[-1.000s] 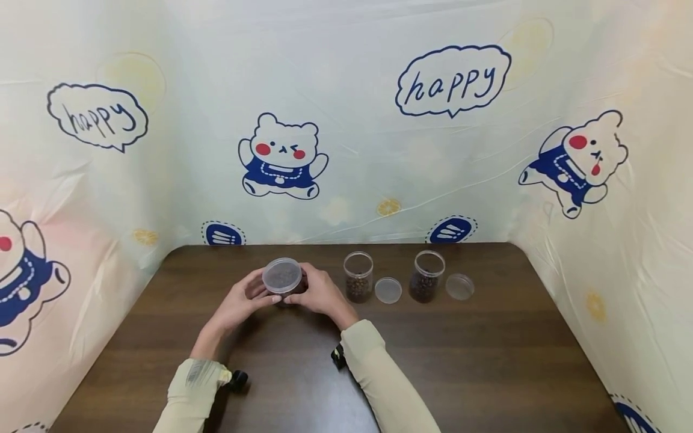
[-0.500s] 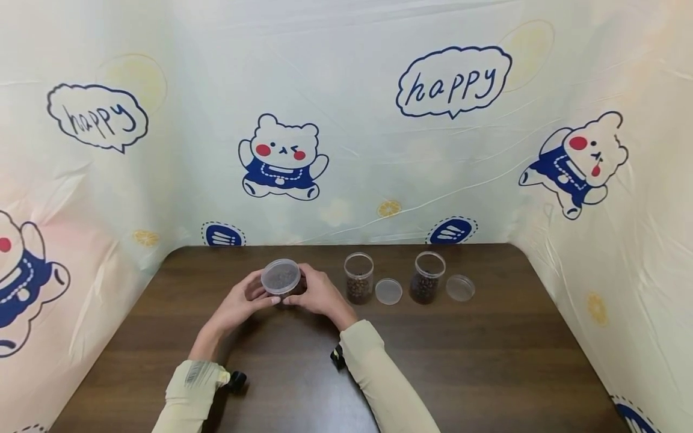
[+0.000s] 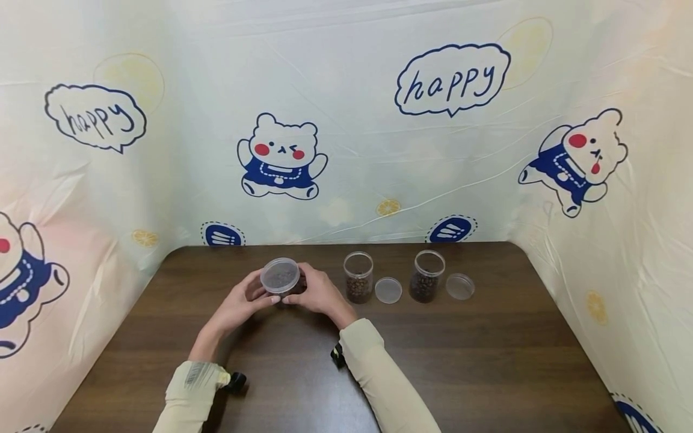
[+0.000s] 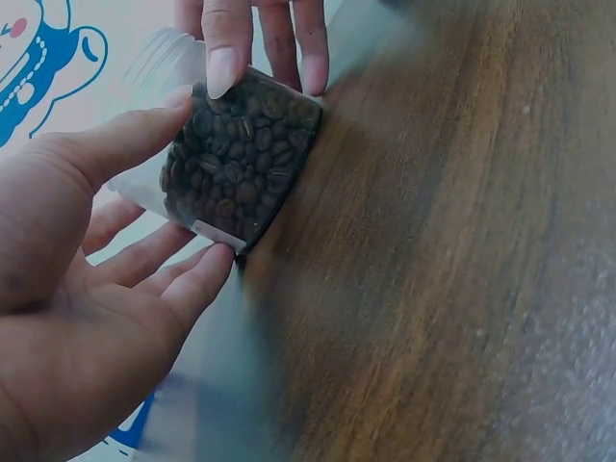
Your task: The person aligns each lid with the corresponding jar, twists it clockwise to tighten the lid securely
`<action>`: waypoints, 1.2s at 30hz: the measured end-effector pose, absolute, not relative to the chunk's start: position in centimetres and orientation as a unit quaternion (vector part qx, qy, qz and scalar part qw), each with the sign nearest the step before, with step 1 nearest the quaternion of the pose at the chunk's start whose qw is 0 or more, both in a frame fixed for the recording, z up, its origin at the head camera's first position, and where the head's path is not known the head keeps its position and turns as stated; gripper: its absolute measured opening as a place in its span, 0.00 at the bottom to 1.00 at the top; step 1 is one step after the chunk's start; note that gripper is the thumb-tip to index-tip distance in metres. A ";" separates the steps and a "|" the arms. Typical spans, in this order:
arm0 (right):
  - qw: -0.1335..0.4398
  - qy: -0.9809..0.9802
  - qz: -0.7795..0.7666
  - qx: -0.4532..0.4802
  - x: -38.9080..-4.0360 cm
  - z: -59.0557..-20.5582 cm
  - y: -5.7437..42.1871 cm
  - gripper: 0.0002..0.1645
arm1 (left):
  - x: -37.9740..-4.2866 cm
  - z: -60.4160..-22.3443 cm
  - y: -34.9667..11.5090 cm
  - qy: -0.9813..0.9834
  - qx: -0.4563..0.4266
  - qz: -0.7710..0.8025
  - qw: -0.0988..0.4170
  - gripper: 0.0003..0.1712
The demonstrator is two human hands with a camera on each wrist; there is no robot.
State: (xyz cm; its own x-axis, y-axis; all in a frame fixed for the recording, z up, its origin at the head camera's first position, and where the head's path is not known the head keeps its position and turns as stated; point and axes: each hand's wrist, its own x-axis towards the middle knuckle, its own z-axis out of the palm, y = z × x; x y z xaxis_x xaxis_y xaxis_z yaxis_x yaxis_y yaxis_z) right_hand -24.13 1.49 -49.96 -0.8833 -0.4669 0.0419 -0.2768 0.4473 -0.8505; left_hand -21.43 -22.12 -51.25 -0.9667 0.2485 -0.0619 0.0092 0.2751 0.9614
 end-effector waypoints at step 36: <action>0.058 0.863 -0.447 -0.227 -19.2 -42.2 5.0 0.45 | -18.9 -43.5 -19.9 0.886 0.045 0.461 -0.029 0.64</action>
